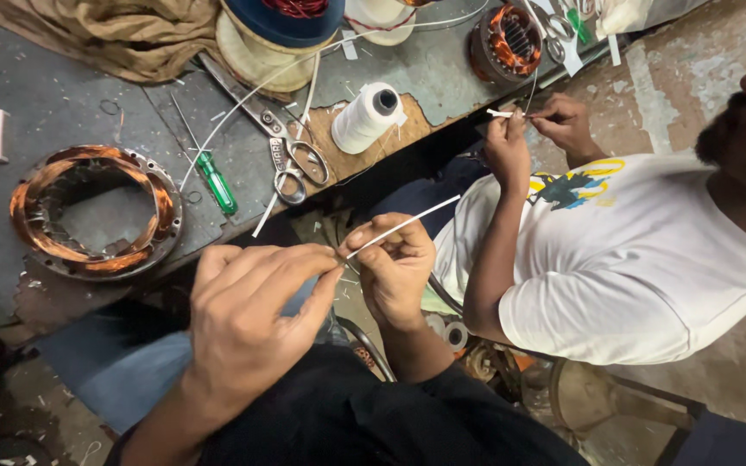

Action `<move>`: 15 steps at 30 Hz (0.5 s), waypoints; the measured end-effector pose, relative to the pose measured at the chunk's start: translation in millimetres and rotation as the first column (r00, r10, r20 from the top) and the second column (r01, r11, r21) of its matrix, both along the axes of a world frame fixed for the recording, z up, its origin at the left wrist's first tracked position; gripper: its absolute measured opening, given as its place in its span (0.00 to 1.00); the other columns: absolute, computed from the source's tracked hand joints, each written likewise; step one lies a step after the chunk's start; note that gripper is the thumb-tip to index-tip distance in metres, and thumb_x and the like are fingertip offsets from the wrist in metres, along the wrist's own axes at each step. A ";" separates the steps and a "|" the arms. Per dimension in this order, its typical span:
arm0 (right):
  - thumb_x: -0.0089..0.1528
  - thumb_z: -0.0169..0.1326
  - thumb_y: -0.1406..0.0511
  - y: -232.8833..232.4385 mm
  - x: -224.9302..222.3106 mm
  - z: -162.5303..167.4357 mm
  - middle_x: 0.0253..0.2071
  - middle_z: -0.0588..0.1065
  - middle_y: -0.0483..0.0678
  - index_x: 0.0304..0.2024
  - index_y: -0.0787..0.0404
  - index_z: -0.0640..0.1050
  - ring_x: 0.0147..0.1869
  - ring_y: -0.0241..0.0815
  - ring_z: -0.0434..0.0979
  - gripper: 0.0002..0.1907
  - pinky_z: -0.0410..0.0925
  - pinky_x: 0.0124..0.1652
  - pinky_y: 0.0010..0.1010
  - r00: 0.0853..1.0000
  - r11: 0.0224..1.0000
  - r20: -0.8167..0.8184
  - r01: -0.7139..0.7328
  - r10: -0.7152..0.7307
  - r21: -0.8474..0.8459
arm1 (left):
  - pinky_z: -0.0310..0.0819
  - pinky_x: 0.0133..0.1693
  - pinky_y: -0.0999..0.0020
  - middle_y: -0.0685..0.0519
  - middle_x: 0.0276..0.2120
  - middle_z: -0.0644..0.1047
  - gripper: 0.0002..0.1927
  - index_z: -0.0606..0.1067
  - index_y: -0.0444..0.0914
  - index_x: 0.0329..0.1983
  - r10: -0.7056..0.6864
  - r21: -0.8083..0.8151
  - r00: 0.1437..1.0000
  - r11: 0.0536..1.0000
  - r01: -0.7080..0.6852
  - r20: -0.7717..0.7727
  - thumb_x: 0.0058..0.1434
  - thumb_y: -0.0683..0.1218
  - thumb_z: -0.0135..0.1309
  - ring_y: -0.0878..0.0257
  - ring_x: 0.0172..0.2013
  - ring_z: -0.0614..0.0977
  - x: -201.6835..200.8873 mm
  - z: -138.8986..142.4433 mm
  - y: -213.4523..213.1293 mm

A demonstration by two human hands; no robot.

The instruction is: The person prepares and secures copper windings on a motor stator. They ignite a match to burn the end of a white insulating sleeve, slide it onto the wire, and then use scissors to cut the sleeve to length. A coworker works on a separate stator nearby.

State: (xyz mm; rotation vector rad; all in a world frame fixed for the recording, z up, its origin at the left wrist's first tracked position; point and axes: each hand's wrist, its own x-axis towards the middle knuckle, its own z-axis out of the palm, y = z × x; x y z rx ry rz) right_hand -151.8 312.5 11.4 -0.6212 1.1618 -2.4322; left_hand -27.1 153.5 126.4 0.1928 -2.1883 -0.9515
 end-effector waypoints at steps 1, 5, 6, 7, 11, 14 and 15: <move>0.65 0.60 0.77 -0.1 0.4 0.4 0.43 0.79 0.57 0.56 0.67 0.73 0.45 0.48 0.82 0.18 0.76 0.48 0.37 1.000 1.000 0.012 0.000 0.000 -0.007 | 0.64 0.41 0.65 0.60 0.38 0.83 0.10 0.79 0.41 0.39 -0.003 0.004 1.000 1.000 0.003 0.005 0.56 0.42 0.68 0.64 0.37 0.83 -0.4 -0.3 0.5; 0.65 0.61 0.76 -1.9 2.2 2.7 0.42 0.79 0.56 0.57 0.67 0.73 0.44 0.47 0.82 0.19 0.75 0.47 0.34 0.997 1.000 0.070 -0.008 0.010 -0.023 | 0.63 0.40 0.65 0.60 0.41 0.84 0.09 0.77 0.42 0.38 -0.012 0.030 1.000 0.999 0.011 0.025 0.56 0.42 0.66 0.66 0.38 0.83 1.1 -1.5 1.7; 0.65 0.61 0.76 -2.6 2.5 3.0 0.42 0.79 0.56 0.57 0.67 0.73 0.44 0.47 0.82 0.19 0.75 0.47 0.34 0.998 0.999 0.067 -0.011 0.013 -0.031 | 0.63 0.40 0.64 0.60 0.41 0.84 0.09 0.77 0.42 0.37 -0.012 0.038 1.000 0.999 0.011 0.028 0.56 0.42 0.65 0.66 0.38 0.83 1.7 -1.9 1.7; 0.65 0.61 0.76 -3.0 2.6 3.3 0.42 0.79 0.56 0.58 0.66 0.73 0.43 0.47 0.82 0.19 0.75 0.46 0.34 0.998 0.999 0.062 -0.015 0.017 -0.040 | 0.63 0.40 0.64 0.60 0.41 0.84 0.09 0.76 0.42 0.36 -0.012 0.046 0.999 0.999 0.011 0.029 0.56 0.42 0.65 0.66 0.37 0.83 1.9 -2.3 1.9; 0.65 0.61 0.75 -4.2 3.0 3.3 0.42 0.79 0.56 0.58 0.66 0.73 0.44 0.47 0.82 0.19 0.76 0.47 0.34 0.999 0.999 0.029 -0.017 0.018 -0.044 | 0.62 0.39 0.65 0.61 0.41 0.84 0.09 0.77 0.42 0.36 -0.011 0.053 0.999 0.999 0.010 0.031 0.56 0.42 0.65 0.67 0.37 0.83 2.4 -3.8 1.6; 0.65 0.62 0.75 -3.8 3.2 2.9 0.42 0.79 0.56 0.58 0.66 0.73 0.45 0.48 0.83 0.19 0.76 0.48 0.34 1.000 0.998 0.014 -0.023 0.024 -0.065 | 0.62 0.39 0.66 0.61 0.41 0.84 0.09 0.77 0.42 0.36 -0.014 0.055 1.000 0.998 0.012 0.025 0.56 0.41 0.65 0.68 0.37 0.84 2.5 -4.0 1.4; 0.65 0.61 0.75 -3.3 3.0 2.7 0.42 0.79 0.56 0.58 0.66 0.73 0.45 0.48 0.83 0.20 0.76 0.48 0.34 0.999 0.997 0.015 -0.029 0.030 -0.069 | 0.62 0.39 0.66 0.61 0.41 0.84 0.09 0.77 0.42 0.36 -0.014 0.056 1.000 0.998 0.013 0.022 0.56 0.41 0.65 0.68 0.37 0.84 2.6 -4.1 1.4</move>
